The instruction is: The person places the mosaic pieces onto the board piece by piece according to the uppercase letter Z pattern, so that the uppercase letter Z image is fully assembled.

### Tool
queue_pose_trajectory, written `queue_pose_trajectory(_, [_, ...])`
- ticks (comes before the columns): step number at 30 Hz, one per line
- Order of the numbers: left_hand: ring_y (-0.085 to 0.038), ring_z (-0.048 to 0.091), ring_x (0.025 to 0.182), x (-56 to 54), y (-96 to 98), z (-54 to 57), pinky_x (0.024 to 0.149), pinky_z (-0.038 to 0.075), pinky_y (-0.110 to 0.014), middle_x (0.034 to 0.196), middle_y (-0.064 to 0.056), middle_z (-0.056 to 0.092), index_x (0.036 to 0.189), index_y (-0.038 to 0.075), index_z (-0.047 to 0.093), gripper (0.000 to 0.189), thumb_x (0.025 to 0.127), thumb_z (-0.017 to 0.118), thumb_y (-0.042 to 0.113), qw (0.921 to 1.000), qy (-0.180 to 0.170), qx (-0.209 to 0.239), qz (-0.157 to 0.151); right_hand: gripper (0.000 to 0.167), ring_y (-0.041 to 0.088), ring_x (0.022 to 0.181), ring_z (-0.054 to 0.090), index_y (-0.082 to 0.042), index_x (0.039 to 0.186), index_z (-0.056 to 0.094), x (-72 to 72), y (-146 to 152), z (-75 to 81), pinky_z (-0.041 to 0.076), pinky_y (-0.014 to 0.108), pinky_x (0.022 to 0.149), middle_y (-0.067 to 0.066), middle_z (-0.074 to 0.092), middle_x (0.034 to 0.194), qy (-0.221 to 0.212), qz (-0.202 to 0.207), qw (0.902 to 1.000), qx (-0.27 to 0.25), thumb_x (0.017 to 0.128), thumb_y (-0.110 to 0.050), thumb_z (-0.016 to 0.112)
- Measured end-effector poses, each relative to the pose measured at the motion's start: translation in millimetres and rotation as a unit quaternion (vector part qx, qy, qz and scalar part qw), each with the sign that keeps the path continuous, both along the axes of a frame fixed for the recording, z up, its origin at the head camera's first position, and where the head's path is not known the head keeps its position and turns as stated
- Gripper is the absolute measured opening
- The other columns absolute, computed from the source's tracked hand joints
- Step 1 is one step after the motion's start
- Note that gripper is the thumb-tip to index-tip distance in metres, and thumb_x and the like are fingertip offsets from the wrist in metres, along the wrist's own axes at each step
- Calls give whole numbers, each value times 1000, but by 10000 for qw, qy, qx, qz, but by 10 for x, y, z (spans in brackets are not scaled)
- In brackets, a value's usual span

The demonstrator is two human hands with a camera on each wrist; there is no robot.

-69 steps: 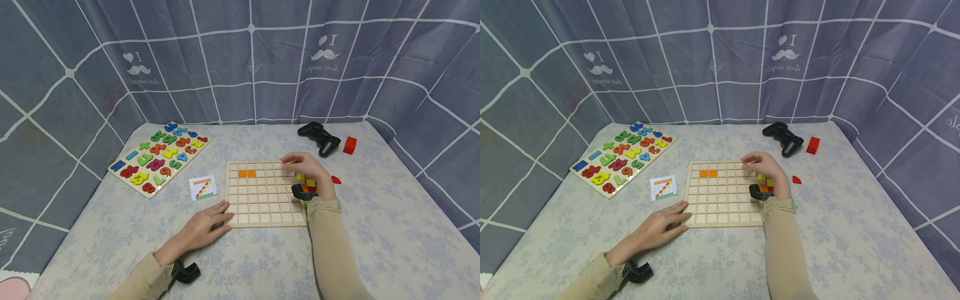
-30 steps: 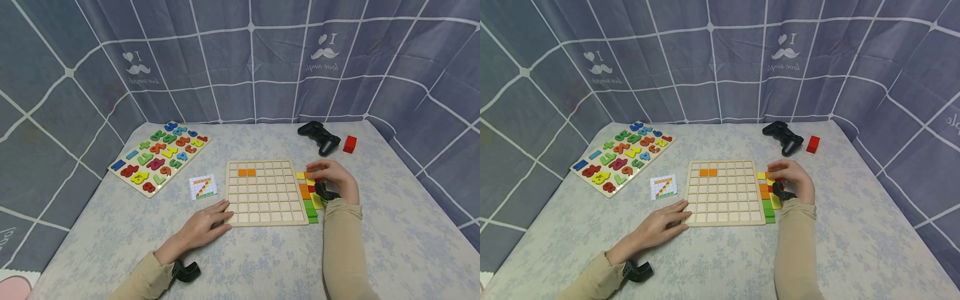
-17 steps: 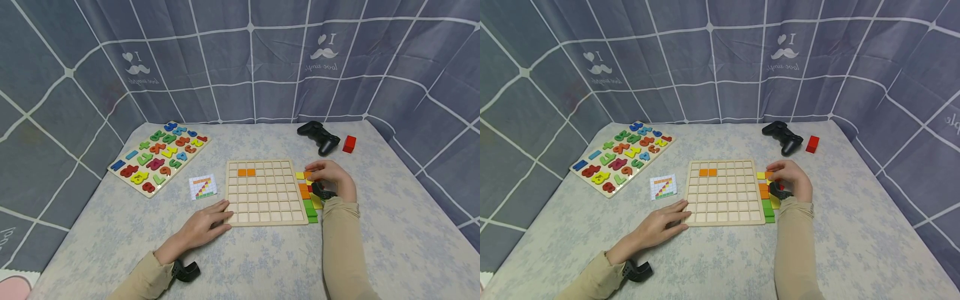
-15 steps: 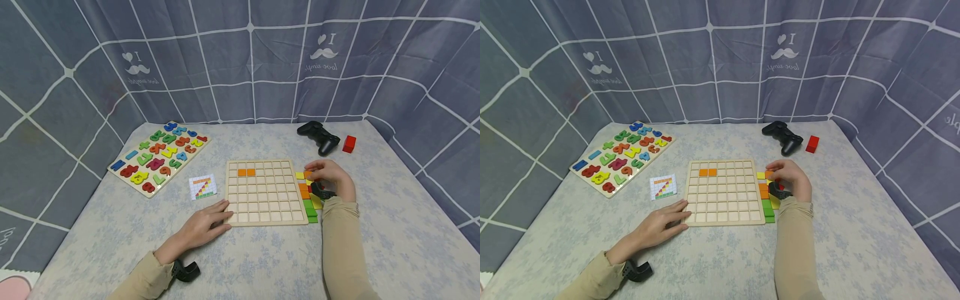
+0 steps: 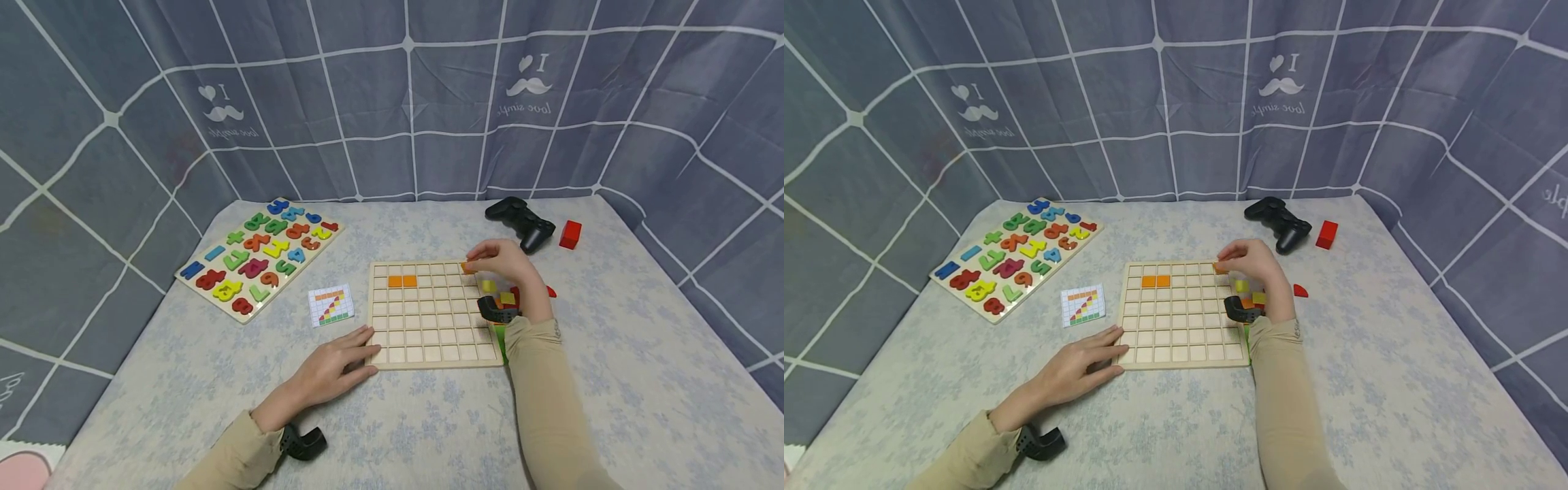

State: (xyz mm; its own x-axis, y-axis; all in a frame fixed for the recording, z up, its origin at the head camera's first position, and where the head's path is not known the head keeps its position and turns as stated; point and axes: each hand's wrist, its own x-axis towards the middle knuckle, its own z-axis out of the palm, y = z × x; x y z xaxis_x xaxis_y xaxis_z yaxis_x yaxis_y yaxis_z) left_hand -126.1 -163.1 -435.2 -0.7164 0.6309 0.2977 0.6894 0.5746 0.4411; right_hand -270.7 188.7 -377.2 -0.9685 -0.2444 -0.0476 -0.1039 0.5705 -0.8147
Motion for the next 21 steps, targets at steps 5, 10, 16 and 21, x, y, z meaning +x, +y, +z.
queue_pose_trajectory(5, [-27,40,131,5,-1,5,102,41,-40,139,-16,47,124,7,63,41,90,64,29,10000,-40,-12,9,22,27,94,61,-2,104,70,-51,-396,-61,48,42,86,13,68,99,382,314,9988,-20,88,-16,67])
queue_pose_trajectory(10, [-26,40,131,5,0,4,102,40,-40,139,-15,46,125,7,62,41,91,63,31,10000,-75,-24,-11,19,27,92,61,-4,104,71,-87,-631,-249,50,40,82,11,68,100,404,423,9976,362,90,-16,64])
queue_pose_trajectory(16, [-26,39,131,-4,2,8,102,40,-40,140,-15,45,125,7,62,42,91,62,32,9999,-99,-24,-13,18,26,95,60,-8,104,72,-76,-714,-309,50,39,81,9,66,103,295,519,9953,764,92,-17,62])
queue_pose_trajectory(21, [-26,39,132,-4,-5,8,102,40,-40,140,-15,45,125,7,62,42,91,62,32,9999,-112,-37,11,18,28,97,58,-6,104,72,-61,-747,-284,49,39,83,11,61,108,348,969,9897,999,92,-13,61])
